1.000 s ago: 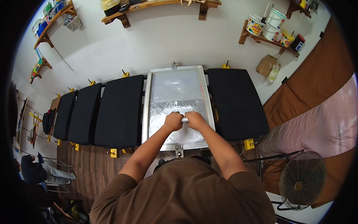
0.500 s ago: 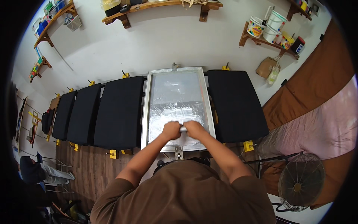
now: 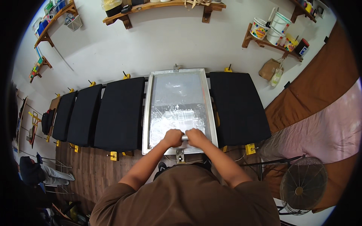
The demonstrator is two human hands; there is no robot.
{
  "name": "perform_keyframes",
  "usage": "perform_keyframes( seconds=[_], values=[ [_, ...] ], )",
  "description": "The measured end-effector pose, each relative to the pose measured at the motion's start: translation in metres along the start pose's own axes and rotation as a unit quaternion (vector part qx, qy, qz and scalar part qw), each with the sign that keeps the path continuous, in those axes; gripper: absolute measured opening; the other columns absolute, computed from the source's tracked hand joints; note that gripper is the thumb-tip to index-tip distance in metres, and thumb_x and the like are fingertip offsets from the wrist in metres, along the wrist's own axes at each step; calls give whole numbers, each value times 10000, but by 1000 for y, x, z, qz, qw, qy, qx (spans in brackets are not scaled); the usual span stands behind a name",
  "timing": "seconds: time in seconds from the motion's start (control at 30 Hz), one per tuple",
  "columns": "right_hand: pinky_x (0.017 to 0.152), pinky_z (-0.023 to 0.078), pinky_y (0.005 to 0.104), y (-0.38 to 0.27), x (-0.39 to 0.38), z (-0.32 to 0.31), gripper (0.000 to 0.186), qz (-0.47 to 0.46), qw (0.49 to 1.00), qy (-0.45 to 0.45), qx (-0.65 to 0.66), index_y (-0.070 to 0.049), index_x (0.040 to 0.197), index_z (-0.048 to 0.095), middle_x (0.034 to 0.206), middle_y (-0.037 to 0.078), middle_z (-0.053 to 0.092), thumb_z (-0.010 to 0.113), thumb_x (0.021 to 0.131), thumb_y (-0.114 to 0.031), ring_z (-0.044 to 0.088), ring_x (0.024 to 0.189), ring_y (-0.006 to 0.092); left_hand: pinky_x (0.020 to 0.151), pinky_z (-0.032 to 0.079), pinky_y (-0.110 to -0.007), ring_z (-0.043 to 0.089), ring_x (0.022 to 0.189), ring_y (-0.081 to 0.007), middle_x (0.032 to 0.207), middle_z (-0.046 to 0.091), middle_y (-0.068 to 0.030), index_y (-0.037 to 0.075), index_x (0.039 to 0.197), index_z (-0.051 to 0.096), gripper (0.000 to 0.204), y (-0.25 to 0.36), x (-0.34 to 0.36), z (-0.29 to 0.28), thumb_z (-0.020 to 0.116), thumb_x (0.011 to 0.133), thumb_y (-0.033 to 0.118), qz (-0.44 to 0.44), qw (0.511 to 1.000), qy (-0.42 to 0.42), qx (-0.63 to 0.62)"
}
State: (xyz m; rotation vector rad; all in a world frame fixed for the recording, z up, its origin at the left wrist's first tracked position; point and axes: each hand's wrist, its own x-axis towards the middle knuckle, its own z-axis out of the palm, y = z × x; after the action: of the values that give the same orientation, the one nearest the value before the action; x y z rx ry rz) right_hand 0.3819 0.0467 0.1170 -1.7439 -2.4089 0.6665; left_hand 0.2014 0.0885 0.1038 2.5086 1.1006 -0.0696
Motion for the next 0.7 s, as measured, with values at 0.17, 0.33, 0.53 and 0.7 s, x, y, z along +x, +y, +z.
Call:
perform_keyframes(
  seconds=[0.17,0.33,0.53,0.7],
  values=[
    [828,557,478,4,-2,-5,240,-4,999,-28,34,-24,919,695,904,218,710,725,696,-109,689,901,407,793,587,-438,728,887,-340,935,746,-161,117,906,773,236,10,3,-20,681,714,219,-31,996,-83,6],
    [845,553,466,17,40,-39,259,-35,999,-23,13,-24,924,696,954,219,710,755,696,-131,683,929,403,822,586,-433,726,939,-345,995,751,-152,124,963,772,273,-10,44,-56,662,741,239,-45,997,-60,-2],
    [849,547,477,22,42,8,268,-18,993,117,-23,-52,987,612,1024,146,669,678,733,0,644,1008,364,728,592,-439,688,903,-326,965,691,-141,115,896,744,187,-19,41,7,669,728,83,0,989,139,41],
    [809,550,453,1,-21,42,294,-34,987,155,7,-65,1009,605,998,114,647,648,728,11,622,999,332,618,577,-411,668,806,-320,886,642,-152,45,887,677,145,14,-19,34,653,744,58,35,979,198,19]
  ],
)
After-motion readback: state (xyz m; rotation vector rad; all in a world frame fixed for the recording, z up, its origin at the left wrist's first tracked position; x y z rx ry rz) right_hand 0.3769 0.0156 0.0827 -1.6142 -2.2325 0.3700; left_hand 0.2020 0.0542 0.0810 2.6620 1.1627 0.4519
